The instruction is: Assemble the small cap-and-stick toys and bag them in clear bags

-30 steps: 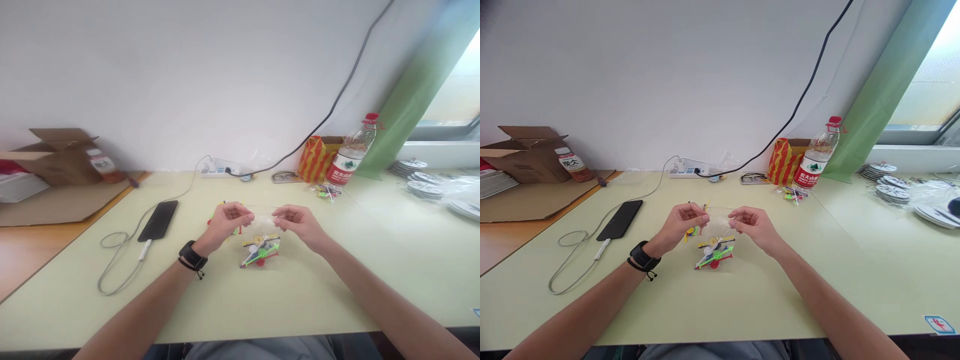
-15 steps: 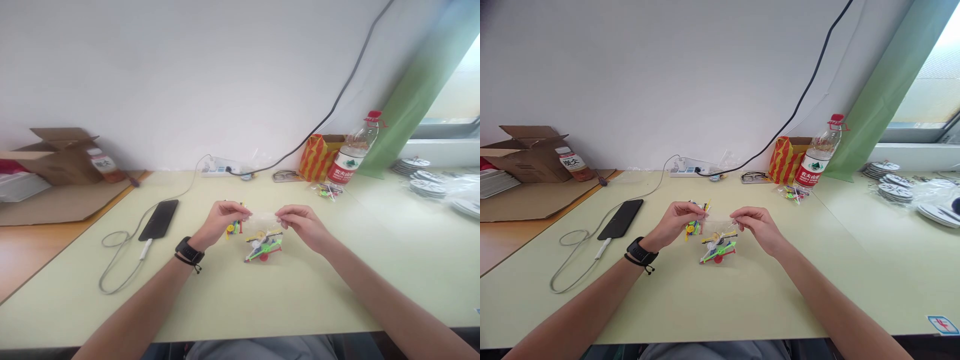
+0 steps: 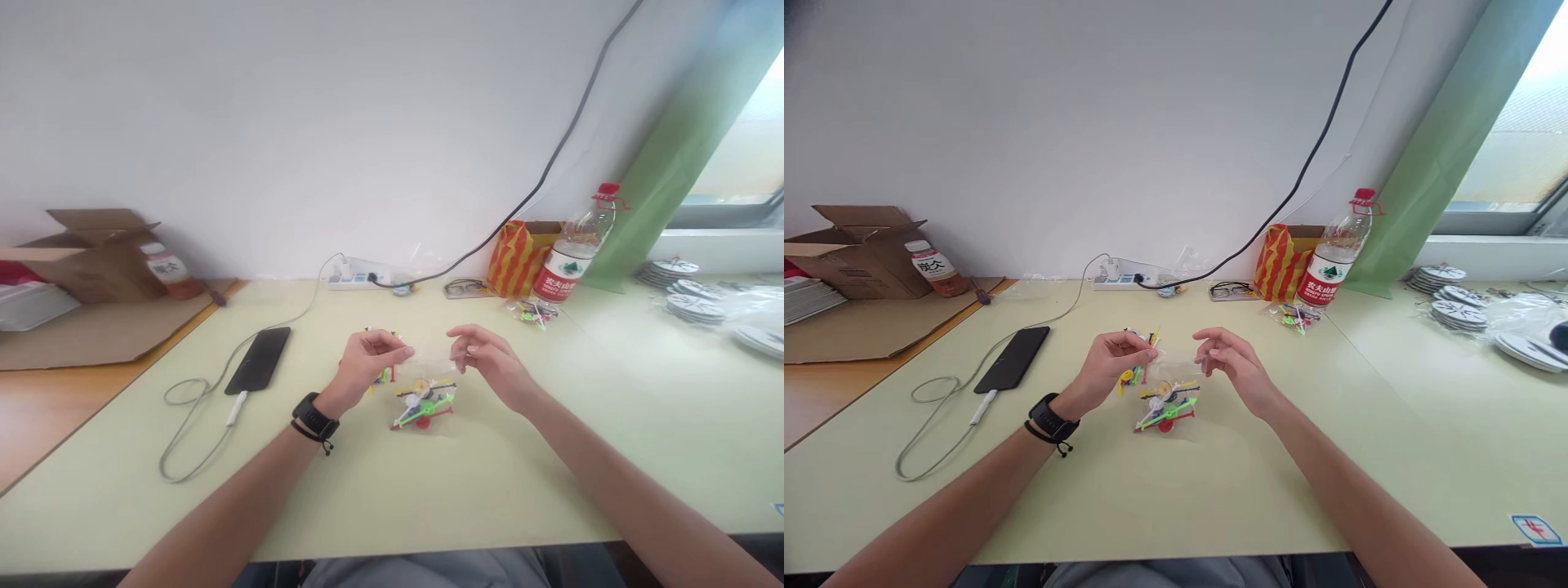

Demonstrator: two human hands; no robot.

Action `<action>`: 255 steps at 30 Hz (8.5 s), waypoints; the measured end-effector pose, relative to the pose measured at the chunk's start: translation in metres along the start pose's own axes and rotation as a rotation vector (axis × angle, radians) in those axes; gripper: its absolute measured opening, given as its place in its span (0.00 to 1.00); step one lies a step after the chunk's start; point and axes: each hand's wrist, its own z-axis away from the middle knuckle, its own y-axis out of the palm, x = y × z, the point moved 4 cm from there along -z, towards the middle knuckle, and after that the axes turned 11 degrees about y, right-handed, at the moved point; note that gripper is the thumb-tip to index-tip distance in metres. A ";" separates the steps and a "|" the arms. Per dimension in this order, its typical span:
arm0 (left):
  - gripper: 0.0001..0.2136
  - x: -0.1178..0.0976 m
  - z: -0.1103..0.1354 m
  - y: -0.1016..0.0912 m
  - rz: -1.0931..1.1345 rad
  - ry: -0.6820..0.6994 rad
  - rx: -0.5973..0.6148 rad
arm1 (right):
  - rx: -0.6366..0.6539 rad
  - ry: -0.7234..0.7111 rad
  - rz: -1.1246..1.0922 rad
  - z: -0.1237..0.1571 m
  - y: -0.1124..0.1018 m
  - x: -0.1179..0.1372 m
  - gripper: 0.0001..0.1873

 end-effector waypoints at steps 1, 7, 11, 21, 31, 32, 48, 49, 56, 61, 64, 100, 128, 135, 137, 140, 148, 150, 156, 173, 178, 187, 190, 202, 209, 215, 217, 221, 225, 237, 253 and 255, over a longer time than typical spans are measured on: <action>0.13 0.000 0.000 0.001 0.018 -0.001 0.000 | 0.004 0.001 -0.008 0.000 -0.001 0.000 0.16; 0.15 -0.004 -0.001 0.000 0.079 -0.009 -0.026 | -0.038 -0.027 0.187 0.002 0.003 0.000 0.15; 0.14 -0.006 -0.002 0.001 0.091 -0.031 -0.017 | -0.128 -0.065 0.234 0.004 0.006 0.002 0.14; 0.15 -0.006 -0.003 -0.003 0.123 -0.065 -0.006 | -0.182 -0.030 0.058 0.001 -0.003 -0.002 0.10; 0.13 -0.009 -0.001 -0.001 0.029 0.015 0.049 | -0.150 0.028 0.147 0.002 0.006 -0.001 0.17; 0.13 -0.009 0.000 0.000 0.010 0.020 0.057 | -0.141 0.027 0.192 0.003 0.008 0.000 0.16; 0.13 -0.011 0.004 0.016 -0.087 0.000 0.185 | -0.099 0.016 0.255 0.003 0.011 0.000 0.16; 0.14 -0.012 0.003 0.014 -0.083 -0.005 0.185 | -0.106 0.017 0.250 0.004 0.009 0.002 0.16; 0.15 -0.009 0.002 0.008 -0.090 -0.018 0.182 | -0.146 -0.010 0.199 0.005 0.003 0.007 0.15; 0.13 -0.012 0.005 0.017 -0.065 0.031 0.199 | -0.055 0.043 0.196 0.003 0.016 -0.002 0.17; 0.11 -0.013 0.008 0.022 -0.030 0.023 0.199 | -0.022 0.039 0.243 0.004 0.022 -0.005 0.16; 0.12 0.002 0.004 0.013 -0.105 0.019 0.258 | -0.007 0.032 0.277 0.000 0.014 -0.009 0.17; 0.16 0.002 0.002 0.007 -0.160 0.002 0.165 | -0.084 -0.046 0.281 0.002 0.008 -0.006 0.19; 0.14 0.000 0.009 0.023 -0.152 0.062 0.262 | 0.025 0.004 0.433 0.001 0.023 -0.008 0.18; 0.14 -0.003 0.010 0.025 -0.189 0.071 0.271 | 0.017 -0.007 0.469 0.002 0.024 -0.007 0.18; 0.15 -0.006 0.009 0.027 -0.209 0.082 0.265 | -0.007 -0.028 0.496 0.003 0.023 -0.006 0.18; 0.13 -0.001 0.005 0.019 -0.182 0.051 0.292 | -0.038 -0.032 0.536 0.001 0.016 -0.005 0.17; 0.13 -0.001 0.002 0.013 -0.174 0.037 0.276 | -0.052 -0.033 0.544 0.000 0.008 -0.002 0.17; 0.14 0.001 -0.005 -0.002 -0.181 -0.010 0.244 | -0.073 -0.002 0.511 -0.002 -0.008 0.003 0.19; 0.13 0.004 -0.005 -0.001 -0.130 -0.002 0.220 | -0.076 0.008 0.340 -0.004 0.001 -0.007 0.17; 0.12 0.004 -0.005 -0.004 -0.112 -0.001 0.226 | -0.128 0.021 0.269 -0.004 -0.001 -0.008 0.18; 0.11 0.008 -0.005 -0.009 -0.043 0.010 0.154 | -0.099 -0.083 0.253 -0.003 -0.005 -0.005 0.12; 0.11 0.008 -0.004 -0.008 -0.047 0.015 0.156 | -0.101 -0.080 0.245 -0.003 -0.004 -0.004 0.13; 0.14 0.007 -0.002 0.001 -0.207 0.043 0.165 | -0.092 -0.085 0.448 -0.002 0.003 -0.007 0.18; 0.13 -0.002 0.004 0.014 -0.264 0.121 0.233 | -0.014 -0.053 0.560 -0.002 0.015 -0.007 0.14; 0.13 0.000 0.007 0.025 -0.281 0.100 0.335 | -0.016 -0.060 0.543 -0.001 0.020 -0.012 0.13; 0.13 0.002 0.007 0.023 -0.279 0.099 0.345 | -0.016 -0.052 0.543 -0.002 0.018 -0.013 0.14; 0.15 0.004 0.001 0.011 -0.234 0.074 0.300 | -0.051 -0.055 0.516 -0.004 0.006 -0.007 0.16; 0.16 0.005 -0.004 0.000 -0.203 0.030 0.244 | -0.118 -0.058 0.452 -0.005 -0.005 -0.001 0.18; 0.14 0.010 -0.003 0.004 -0.186 0.053 0.235 | -0.056 0.020 0.275 -0.007 0.008 -0.017 0.18; 0.11 0.006 -0.001 -0.002 -0.140 0.043 0.183 | -0.109 -0.116 0.293 -0.001 0.003 -0.010 0.11; 0.12 0.006 -0.001 0.000 -0.152 0.051 0.188 | -0.090 -0.133 0.305 -0.001 0.004 -0.009 0.11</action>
